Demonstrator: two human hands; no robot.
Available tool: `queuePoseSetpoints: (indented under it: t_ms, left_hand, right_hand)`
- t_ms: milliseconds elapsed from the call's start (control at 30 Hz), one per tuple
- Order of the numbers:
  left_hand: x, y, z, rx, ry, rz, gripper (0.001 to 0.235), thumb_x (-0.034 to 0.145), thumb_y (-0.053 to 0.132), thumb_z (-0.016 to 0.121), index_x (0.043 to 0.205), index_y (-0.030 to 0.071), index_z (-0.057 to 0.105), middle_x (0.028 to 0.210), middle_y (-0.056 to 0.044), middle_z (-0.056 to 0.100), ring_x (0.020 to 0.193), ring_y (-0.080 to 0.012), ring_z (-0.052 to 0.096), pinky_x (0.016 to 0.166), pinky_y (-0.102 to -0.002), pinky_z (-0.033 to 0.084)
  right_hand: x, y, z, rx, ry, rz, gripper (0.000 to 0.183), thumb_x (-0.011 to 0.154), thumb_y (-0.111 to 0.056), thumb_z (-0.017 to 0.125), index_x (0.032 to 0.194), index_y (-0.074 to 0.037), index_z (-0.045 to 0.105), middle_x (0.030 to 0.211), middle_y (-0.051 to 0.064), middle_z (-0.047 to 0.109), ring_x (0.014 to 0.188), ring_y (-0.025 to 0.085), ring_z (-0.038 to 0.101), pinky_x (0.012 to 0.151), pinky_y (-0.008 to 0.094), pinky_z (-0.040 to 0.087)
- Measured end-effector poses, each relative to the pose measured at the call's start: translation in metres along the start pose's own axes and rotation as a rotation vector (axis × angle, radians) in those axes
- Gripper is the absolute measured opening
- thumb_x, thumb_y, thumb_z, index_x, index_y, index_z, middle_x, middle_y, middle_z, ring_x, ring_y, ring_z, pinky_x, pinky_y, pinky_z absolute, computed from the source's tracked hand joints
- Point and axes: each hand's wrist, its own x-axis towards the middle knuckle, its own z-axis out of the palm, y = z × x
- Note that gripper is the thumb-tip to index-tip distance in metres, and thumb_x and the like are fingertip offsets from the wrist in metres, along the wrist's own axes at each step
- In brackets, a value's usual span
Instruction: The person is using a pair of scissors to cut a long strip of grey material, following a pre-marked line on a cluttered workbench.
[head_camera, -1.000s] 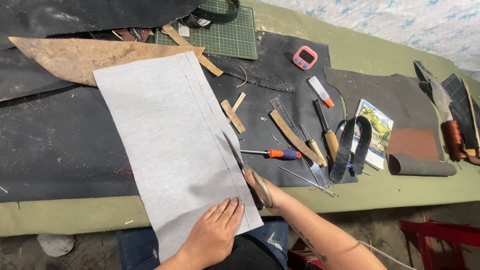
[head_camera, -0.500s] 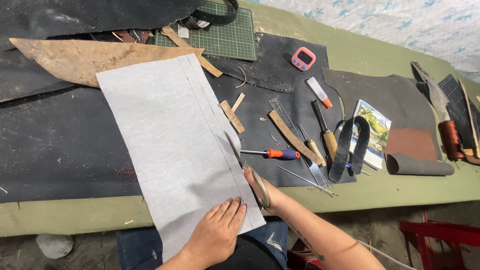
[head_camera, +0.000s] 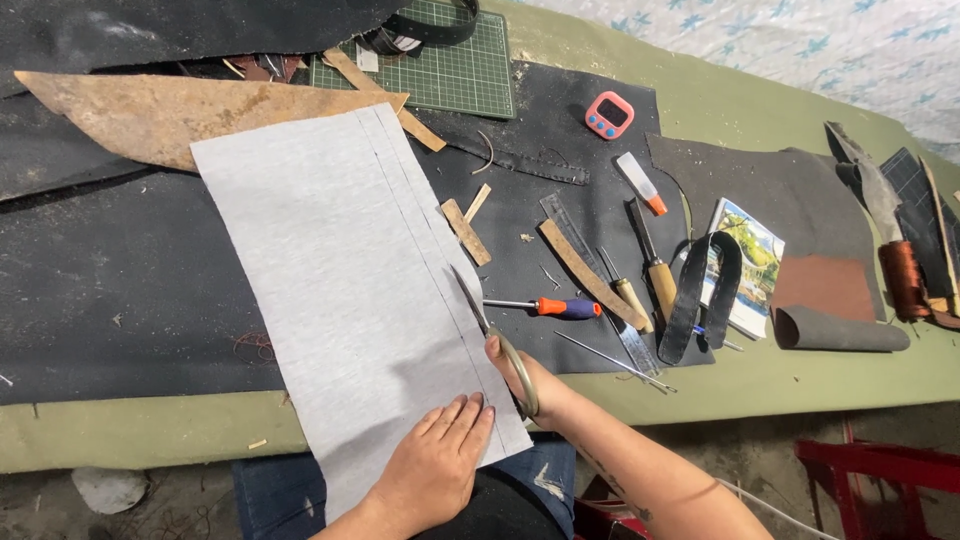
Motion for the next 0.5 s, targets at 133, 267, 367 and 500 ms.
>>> queuePoseSetpoints:
  t_ms: [133,267,367,500]
  left_hand:
    - [-0.001,-0.001,0.001,0.012,0.018,0.004,0.053,0.093,0.016,0.046,0.141,-0.003,0.056,0.141,-0.027,0.059,0.128,-0.0400,0.059,0.104,-0.047,0.046]
    - [-0.002,-0.002,0.002,0.002,0.003,-0.003,0.053,0.093,0.015,0.046,0.143,-0.003,0.055,0.143,-0.027,0.058,0.129,-0.0400,0.057,0.105,-0.048,0.045]
    - [-0.003,-0.002,0.003,0.009,0.004,0.002,0.054,0.093,0.016,0.046,0.143,-0.004,0.055,0.143,-0.027,0.058,0.129,-0.0404,0.057,0.106,-0.048,0.045]
    - [-0.003,-0.002,0.003,-0.001,-0.004,-0.006,0.053,0.093,0.014,0.045,0.143,-0.003,0.055,0.143,-0.027,0.058,0.129,-0.0403,0.058,0.105,-0.048,0.046]
  right_hand:
    - [-0.001,0.000,0.000,-0.041,0.026,-0.004,0.115,0.069,-0.085,0.035,0.152,-0.006,0.046,0.155,0.018,0.051,0.146,0.026,0.046,0.119,0.039,0.036]
    - [-0.004,-0.005,0.002,-0.027,0.053,0.090,0.122,0.063,-0.086,0.038,0.155,-0.007,0.041,0.151,0.019,0.055,0.140,0.027,0.053,0.113,0.038,0.044]
    - [-0.009,-0.009,0.002,-0.030,0.049,0.052,0.117,0.063,-0.084,0.038,0.148,-0.003,0.051,0.137,0.016,0.065,0.126,0.021,0.059,0.107,0.034,0.047]
    - [-0.010,-0.010,0.001,-0.042,0.056,0.070,0.115,0.063,-0.083,0.039,0.142,-0.001,0.055,0.125,0.016,0.068,0.115,0.020,0.061,0.100,0.033,0.051]
